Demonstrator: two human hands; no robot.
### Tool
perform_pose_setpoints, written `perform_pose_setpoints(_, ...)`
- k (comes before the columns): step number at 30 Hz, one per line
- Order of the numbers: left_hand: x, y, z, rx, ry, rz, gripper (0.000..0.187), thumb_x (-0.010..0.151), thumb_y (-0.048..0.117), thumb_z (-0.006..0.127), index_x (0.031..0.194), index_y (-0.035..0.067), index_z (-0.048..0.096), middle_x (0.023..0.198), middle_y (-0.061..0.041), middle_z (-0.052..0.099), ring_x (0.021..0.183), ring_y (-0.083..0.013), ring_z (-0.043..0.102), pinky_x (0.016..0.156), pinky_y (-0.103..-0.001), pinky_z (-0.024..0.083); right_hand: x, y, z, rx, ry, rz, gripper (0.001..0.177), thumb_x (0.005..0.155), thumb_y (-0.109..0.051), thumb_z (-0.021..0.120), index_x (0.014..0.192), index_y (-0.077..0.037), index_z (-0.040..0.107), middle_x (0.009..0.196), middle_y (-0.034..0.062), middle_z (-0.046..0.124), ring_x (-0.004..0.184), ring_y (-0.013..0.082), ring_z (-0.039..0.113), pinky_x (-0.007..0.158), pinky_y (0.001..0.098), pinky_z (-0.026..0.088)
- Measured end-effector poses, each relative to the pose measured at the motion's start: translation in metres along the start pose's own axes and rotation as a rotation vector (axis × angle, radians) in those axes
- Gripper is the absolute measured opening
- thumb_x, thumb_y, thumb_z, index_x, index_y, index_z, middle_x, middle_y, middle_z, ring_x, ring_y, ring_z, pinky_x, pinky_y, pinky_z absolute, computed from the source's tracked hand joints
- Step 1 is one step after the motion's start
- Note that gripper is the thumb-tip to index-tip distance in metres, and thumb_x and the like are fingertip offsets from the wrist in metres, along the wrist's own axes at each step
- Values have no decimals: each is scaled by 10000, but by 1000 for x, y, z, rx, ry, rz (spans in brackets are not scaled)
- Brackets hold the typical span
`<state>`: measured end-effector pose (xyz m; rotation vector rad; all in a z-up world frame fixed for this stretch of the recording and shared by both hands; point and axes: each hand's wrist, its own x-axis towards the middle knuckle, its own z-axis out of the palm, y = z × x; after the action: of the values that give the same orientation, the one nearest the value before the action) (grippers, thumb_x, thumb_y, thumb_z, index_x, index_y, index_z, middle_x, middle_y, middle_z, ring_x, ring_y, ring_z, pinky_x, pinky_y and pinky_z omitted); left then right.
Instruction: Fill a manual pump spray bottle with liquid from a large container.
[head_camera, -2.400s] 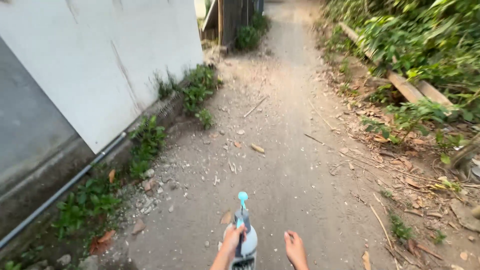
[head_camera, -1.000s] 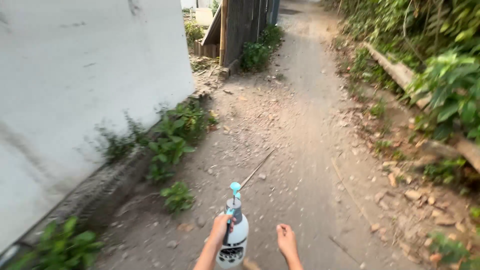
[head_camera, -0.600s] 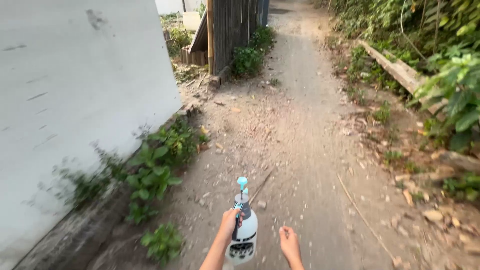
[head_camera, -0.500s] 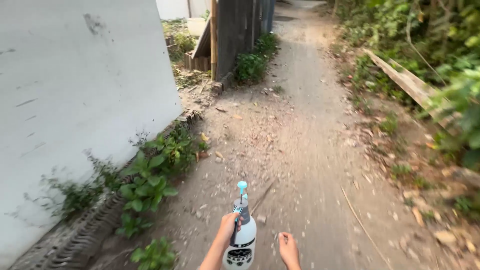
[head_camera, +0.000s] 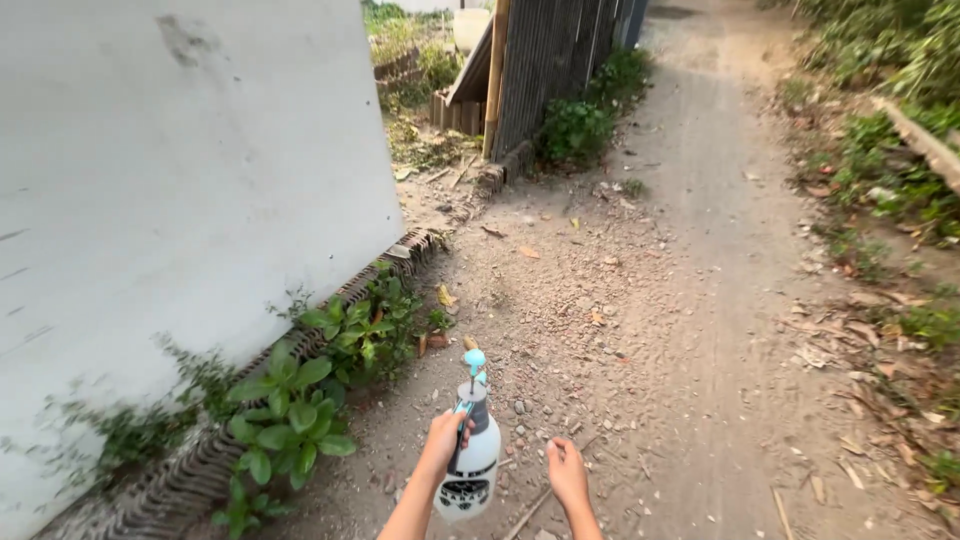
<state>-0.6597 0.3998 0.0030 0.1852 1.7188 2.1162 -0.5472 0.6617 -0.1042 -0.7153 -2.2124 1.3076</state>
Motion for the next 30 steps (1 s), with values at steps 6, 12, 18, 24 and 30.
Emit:
perform_pose_setpoints(6,191,28,-11,-7,26,0,329,995,248,545,803,5,656,625,-35,588,539,-125,516,540,-276,440,166,-31,70,-12,-8,24,394,962,-381,622,1182,-61,691,1138,191,751,1086,327,705,935,413,536)
perform_pose_setpoints(12,389,58,-11,-79,-16,-95,313,999,245,540,829,6,648,641,-53,596,549,-147,547,544,-295,459,355,-38,142,-193,35,62,410,933,-400,647,1168,-69,707,1148,211,732,1113,368,673,956,434,519)
perform_pose_setpoints(18,559,90,14,-85,-54,-91,320,1006,256,537,851,5,660,673,-57,625,585,-141,559,583,-288,477,491,-46,179,-106,26,128,432,948,-409,621,1194,-59,686,1135,210,744,1087,362,703,951,433,542)
perform_pose_setpoints(24,713,106,51,-81,-20,-113,307,992,242,549,840,0,662,678,-60,621,594,-143,562,586,-294,477,651,-9,220,-114,-70,273,457,943,-420,620,1232,-71,677,1171,191,728,1137,343,680,960,431,533)
perform_pose_setpoints(30,896,84,84,-81,82,-228,319,980,251,535,832,6,676,625,-83,620,529,-177,567,532,-314,469,895,83,255,-70,-332,504,479,977,-443,593,1268,-65,637,1216,143,703,1159,321,686,970,439,532)
